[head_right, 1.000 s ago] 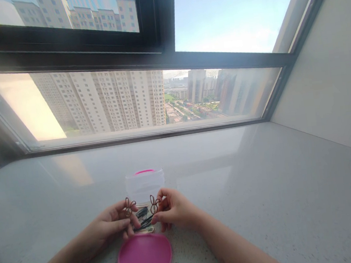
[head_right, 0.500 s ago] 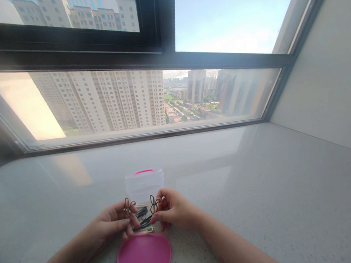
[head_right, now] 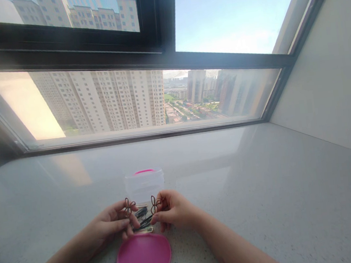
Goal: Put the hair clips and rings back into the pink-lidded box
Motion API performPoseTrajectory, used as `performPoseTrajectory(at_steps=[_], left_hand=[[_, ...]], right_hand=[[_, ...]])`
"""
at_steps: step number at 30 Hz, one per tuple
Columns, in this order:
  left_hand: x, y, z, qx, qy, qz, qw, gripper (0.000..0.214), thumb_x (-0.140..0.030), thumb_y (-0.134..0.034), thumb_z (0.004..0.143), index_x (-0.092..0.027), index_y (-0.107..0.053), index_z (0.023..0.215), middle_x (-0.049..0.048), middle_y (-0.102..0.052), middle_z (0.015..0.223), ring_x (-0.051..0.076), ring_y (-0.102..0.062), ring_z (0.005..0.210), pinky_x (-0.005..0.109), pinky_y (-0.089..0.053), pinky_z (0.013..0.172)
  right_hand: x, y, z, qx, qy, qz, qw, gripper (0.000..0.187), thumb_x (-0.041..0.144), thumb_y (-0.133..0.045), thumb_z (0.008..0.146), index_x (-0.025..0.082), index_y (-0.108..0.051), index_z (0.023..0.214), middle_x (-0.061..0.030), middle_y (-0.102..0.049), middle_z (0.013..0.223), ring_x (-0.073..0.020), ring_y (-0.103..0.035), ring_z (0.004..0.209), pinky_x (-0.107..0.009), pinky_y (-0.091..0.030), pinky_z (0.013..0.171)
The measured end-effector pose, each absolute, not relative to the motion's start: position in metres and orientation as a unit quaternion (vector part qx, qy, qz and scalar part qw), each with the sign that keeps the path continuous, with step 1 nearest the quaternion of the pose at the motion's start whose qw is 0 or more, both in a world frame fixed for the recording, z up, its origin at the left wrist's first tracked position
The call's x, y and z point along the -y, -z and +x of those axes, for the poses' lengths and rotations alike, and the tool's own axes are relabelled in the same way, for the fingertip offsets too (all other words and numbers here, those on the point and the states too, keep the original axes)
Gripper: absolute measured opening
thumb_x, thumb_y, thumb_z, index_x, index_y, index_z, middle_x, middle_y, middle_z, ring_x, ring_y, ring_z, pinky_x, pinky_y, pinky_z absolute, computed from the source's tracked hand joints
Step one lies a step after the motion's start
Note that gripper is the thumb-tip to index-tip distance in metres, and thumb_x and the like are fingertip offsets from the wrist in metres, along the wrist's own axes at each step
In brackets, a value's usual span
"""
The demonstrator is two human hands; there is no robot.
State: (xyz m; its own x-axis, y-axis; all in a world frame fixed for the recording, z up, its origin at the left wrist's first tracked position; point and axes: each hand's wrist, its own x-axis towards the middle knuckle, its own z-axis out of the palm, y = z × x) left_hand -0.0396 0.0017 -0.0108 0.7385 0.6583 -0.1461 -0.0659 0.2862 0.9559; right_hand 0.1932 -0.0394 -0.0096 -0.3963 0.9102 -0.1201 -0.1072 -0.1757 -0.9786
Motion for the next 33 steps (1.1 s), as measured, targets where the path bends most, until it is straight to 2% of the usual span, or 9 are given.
performPoseTrajectory(at_steps=[14, 27, 33], left_hand=[[-0.0005, 0.0080, -0.0392, -0.271, -0.230, 0.546, 0.759, 0.017, -0.016, -0.065, 0.076, -0.012, -0.059, 0.091, 0.0114, -0.069, 0.083, 0.014, -0.064, 0.064, 0.022, -0.048, 0.057], [-0.0013, 0.0107, -0.0402, -0.263, -0.229, 0.538, 0.767, 0.015, -0.015, -0.065, 0.076, -0.011, -0.062, 0.090, 0.0113, -0.069, 0.082, 0.014, -0.063, 0.064, 0.022, -0.048, 0.058], [-0.0004, 0.0089, -0.0387, -0.276, -0.230, 0.529, 0.769, 0.015, -0.015, -0.067, 0.075, -0.011, -0.063, 0.088, 0.0113, -0.069, 0.082, 0.014, -0.063, 0.063, 0.022, -0.048, 0.056]], right_hand=[[0.0391, 0.0128, 0.1945, 0.535, -0.649, -0.386, 0.378, 0.046, 0.033, -0.077, 0.061, 0.018, -0.040, 0.083, 0.0001, -0.067, 0.067, -0.0100, -0.057, 0.041, -0.016, -0.040, 0.036], [0.0374, 0.0157, 0.1950, 0.538, -0.650, -0.387, 0.373, 0.051, 0.036, -0.077, 0.059, 0.019, -0.038, 0.085, 0.0002, -0.067, 0.067, -0.0109, -0.058, 0.041, -0.016, -0.041, 0.037], [0.0381, 0.0148, 0.1958, 0.536, -0.649, -0.392, 0.372, 0.046, 0.034, -0.078, 0.058, 0.017, -0.042, 0.082, -0.0011, -0.067, 0.066, -0.0111, -0.058, 0.042, -0.017, -0.042, 0.037]])
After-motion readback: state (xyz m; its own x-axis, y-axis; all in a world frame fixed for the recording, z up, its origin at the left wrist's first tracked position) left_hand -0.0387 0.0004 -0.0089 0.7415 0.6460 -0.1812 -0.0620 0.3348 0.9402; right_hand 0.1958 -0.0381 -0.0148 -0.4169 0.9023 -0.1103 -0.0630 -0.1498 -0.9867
